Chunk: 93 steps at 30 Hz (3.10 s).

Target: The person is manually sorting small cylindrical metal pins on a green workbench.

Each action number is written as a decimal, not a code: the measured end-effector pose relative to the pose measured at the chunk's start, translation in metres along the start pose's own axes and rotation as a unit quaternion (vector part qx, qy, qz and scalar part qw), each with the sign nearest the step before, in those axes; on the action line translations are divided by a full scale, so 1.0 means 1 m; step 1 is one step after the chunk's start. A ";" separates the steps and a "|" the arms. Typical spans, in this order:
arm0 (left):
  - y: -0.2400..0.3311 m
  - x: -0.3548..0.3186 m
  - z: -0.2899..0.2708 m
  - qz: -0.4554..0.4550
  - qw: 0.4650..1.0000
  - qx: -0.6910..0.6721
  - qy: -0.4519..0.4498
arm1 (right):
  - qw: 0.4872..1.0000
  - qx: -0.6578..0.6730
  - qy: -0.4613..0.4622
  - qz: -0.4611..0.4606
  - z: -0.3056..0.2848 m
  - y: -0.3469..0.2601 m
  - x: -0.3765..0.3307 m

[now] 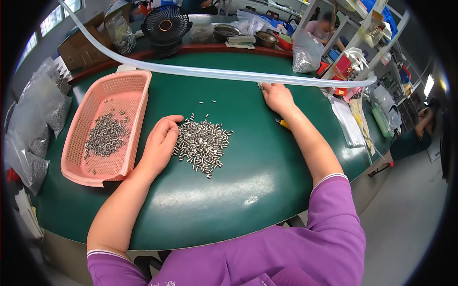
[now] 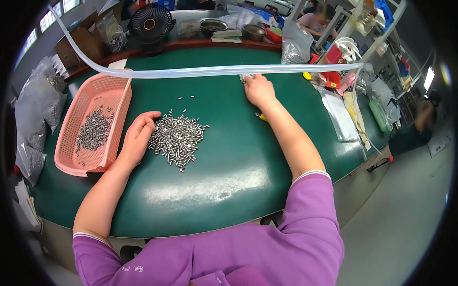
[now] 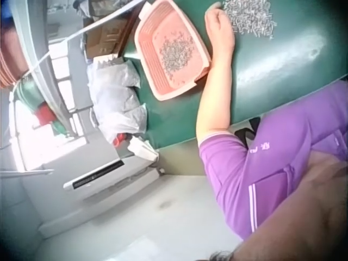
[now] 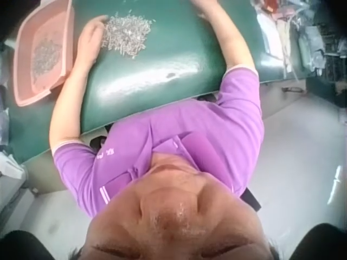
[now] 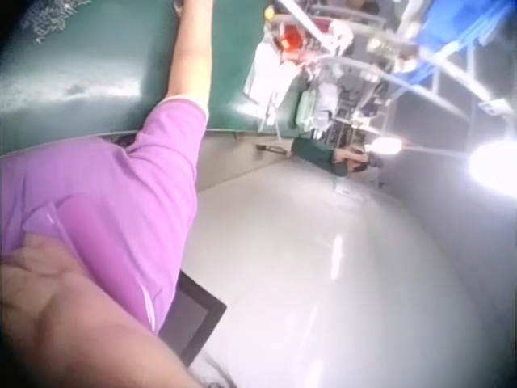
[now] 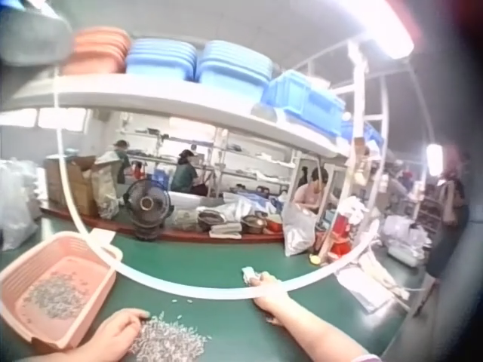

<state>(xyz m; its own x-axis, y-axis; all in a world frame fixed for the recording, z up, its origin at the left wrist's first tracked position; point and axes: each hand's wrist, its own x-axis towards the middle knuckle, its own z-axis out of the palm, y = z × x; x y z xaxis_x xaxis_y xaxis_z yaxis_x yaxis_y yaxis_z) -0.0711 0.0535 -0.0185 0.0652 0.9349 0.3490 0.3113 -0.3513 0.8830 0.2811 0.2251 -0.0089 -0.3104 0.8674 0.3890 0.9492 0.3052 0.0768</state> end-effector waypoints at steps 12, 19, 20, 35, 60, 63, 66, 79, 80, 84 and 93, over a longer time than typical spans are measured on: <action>-0.009 -0.005 -0.003 0.025 0.989 0.089 0.115 | 0.909 0.367 -0.046 -0.189 -0.028 -0.125 0.030; -0.010 -0.003 0.005 0.058 0.982 0.171 0.060 | 0.881 0.375 -0.115 -0.266 -0.006 -0.155 0.027; -0.008 -0.004 0.005 0.062 0.982 0.171 0.043 | 0.874 0.375 -0.143 -0.274 -0.014 -0.152 0.023; -0.001 0.000 -0.003 0.013 0.998 -0.035 0.050 | 0.848 0.410 -0.150 -0.301 -0.037 -0.176 0.008; -0.009 -0.004 -0.001 0.011 0.992 0.065 0.108 | 0.859 0.263 -0.179 -0.401 -0.050 -0.187 -0.031; -0.004 -0.004 -0.001 0.014 0.995 0.054 0.087 | 0.869 0.259 -0.177 -0.383 -0.048 -0.191 -0.032; -0.005 -0.004 -0.005 0.011 0.995 0.054 0.078 | 0.876 0.244 -0.160 -0.384 -0.052 -0.194 -0.035; -0.013 0.032 0.005 0.000 0.998 0.045 0.033 | 0.876 0.370 -0.043 -0.307 -0.061 -0.166 -0.048; -0.016 0.032 0.005 0.001 0.998 0.047 0.029 | 0.881 0.382 -0.019 -0.278 -0.054 -0.157 -0.041; -0.006 0.031 0.006 0.004 1.000 -0.003 0.019 | 0.886 0.369 -0.069 -0.272 -0.041 -0.145 -0.031; -0.010 0.029 0.004 0.023 0.999 -0.036 0.006 | 0.861 0.375 -0.091 -0.332 -0.044 -0.154 -0.038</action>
<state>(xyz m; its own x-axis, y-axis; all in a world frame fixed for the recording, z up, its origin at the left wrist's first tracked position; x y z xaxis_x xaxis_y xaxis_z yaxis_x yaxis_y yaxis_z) -0.0687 0.0844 -0.0188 0.0669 0.9169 0.3934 0.2385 -0.3976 0.8860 0.1489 0.1281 0.0055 -0.8400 0.4294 0.3316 0.2793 0.8663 -0.4141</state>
